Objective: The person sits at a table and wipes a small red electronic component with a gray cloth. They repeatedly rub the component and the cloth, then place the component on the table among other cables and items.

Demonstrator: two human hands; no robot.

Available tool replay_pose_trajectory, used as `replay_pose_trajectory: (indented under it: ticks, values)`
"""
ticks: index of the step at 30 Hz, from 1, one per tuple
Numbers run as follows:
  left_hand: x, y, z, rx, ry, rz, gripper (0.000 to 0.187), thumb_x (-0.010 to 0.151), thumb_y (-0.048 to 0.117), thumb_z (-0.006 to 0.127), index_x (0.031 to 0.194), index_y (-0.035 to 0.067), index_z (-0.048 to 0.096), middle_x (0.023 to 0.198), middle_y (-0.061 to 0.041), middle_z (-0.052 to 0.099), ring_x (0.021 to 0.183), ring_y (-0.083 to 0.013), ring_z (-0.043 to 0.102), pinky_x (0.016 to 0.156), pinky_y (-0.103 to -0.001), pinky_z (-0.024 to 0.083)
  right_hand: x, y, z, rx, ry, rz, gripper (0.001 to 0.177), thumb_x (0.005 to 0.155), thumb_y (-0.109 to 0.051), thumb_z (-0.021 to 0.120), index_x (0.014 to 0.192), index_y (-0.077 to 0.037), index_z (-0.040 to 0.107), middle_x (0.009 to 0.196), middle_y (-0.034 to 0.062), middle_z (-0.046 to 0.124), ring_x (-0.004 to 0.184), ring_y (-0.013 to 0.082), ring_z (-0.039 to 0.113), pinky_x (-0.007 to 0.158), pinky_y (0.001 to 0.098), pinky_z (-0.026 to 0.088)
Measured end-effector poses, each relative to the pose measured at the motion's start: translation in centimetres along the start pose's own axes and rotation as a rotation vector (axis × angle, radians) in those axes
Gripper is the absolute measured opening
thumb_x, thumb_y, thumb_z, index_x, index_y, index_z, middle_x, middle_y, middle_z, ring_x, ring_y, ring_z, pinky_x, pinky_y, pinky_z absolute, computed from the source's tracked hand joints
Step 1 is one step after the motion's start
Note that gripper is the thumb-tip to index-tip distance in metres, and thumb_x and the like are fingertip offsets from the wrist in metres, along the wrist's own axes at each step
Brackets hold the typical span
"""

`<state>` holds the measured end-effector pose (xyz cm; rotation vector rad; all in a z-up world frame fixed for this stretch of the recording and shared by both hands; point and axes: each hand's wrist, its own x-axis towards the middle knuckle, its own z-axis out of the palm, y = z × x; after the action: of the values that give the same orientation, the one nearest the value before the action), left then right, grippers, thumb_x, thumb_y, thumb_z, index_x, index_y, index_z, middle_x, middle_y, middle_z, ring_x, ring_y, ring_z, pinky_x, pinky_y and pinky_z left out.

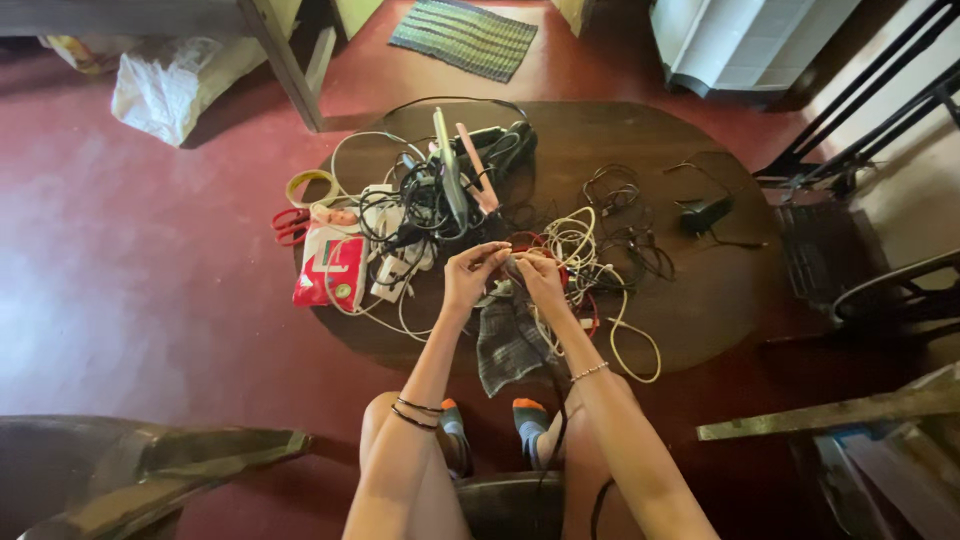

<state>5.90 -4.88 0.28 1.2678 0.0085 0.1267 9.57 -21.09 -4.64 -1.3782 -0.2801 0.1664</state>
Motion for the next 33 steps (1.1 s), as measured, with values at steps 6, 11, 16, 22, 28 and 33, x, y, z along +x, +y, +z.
replay_pose_trajectory:
  ticks: [6, 11, 16, 22, 28, 33]
  values:
    - [-1.3, 1.4, 0.9, 0.204, 0.080, 0.096, 0.023, 0.095, 0.012, 0.075, 0.114, 0.001, 0.078, 0.098, -0.003, 0.079, 0.084, -0.0039, 0.068, 0.074, -0.021, 0.056, -1.3, -2.8, 0.7, -0.388, 0.008, -0.102, 0.024, 0.099, -0.012, 0.061, 0.113, 0.004, 0.072, 0.090, 0.0032, 0.066, 0.083, 0.0104, 0.061, 0.073, 0.0278, 0.051]
    - [-1.1, 2.7, 2.3, 0.252, 0.105, 0.022, 0.023, 0.095, 0.013, 0.075, 0.115, 0.002, 0.079, 0.098, -0.004, 0.080, 0.082, -0.0052, 0.069, 0.071, -0.023, 0.056, -1.8, -4.0, 0.6, -0.435, 0.078, -0.114, 0.024, 0.099, -0.014, 0.061, 0.110, 0.004, 0.072, 0.083, 0.0014, 0.067, 0.074, 0.0093, 0.058, 0.065, 0.0281, 0.048]
    - [-0.2, 2.5, 2.6, 0.260, 0.046, 0.142, 0.023, 0.093, 0.009, 0.076, 0.115, 0.002, 0.077, 0.104, -0.003, 0.079, 0.089, -0.0054, 0.071, 0.078, -0.023, 0.058, -0.9, -2.8, 0.0, 0.193, 0.129, 0.215, 0.027, 0.100, -0.016, 0.056, 0.108, 0.005, 0.071, 0.082, 0.0011, 0.070, 0.068, 0.0082, 0.061, 0.060, 0.0258, 0.048]
    - [-0.3, 2.9, 3.1, 0.263, 0.065, 0.194, 0.021, 0.094, 0.005, 0.075, 0.115, 0.001, 0.077, 0.102, -0.006, 0.080, 0.088, -0.0064, 0.070, 0.076, -0.024, 0.058, -1.7, -5.8, 0.5, -0.450, 0.118, -0.032, 0.024, 0.097, -0.012, 0.061, 0.108, 0.005, 0.074, 0.073, 0.0010, 0.064, 0.064, 0.0053, 0.052, 0.055, 0.0239, 0.042]
    - [-0.4, 3.6, 3.0, 0.337, 0.025, 0.208, 0.021, 0.093, 0.007, 0.075, 0.114, 0.002, 0.078, 0.100, -0.006, 0.080, 0.083, -0.0063, 0.071, 0.073, -0.023, 0.059, -0.8, -4.7, 0.3, 0.073, 0.102, 0.034, 0.025, 0.101, -0.010, 0.056, 0.102, 0.008, 0.074, 0.089, -0.0006, 0.070, 0.076, 0.0048, 0.063, 0.066, 0.0239, 0.051]
    - [-0.1, 3.4, 3.0, 0.274, -0.047, 0.222, 0.020, 0.095, 0.010, 0.076, 0.114, 0.002, 0.078, 0.103, -0.005, 0.079, 0.087, -0.0055, 0.070, 0.076, -0.023, 0.059, -0.1, -4.2, -0.2, 0.389, 0.179, 0.425, 0.029, 0.104, -0.019, 0.052, 0.092, 0.000, 0.069, 0.073, 0.0092, 0.067, 0.055, 0.0150, 0.063, 0.049, 0.0304, 0.054]
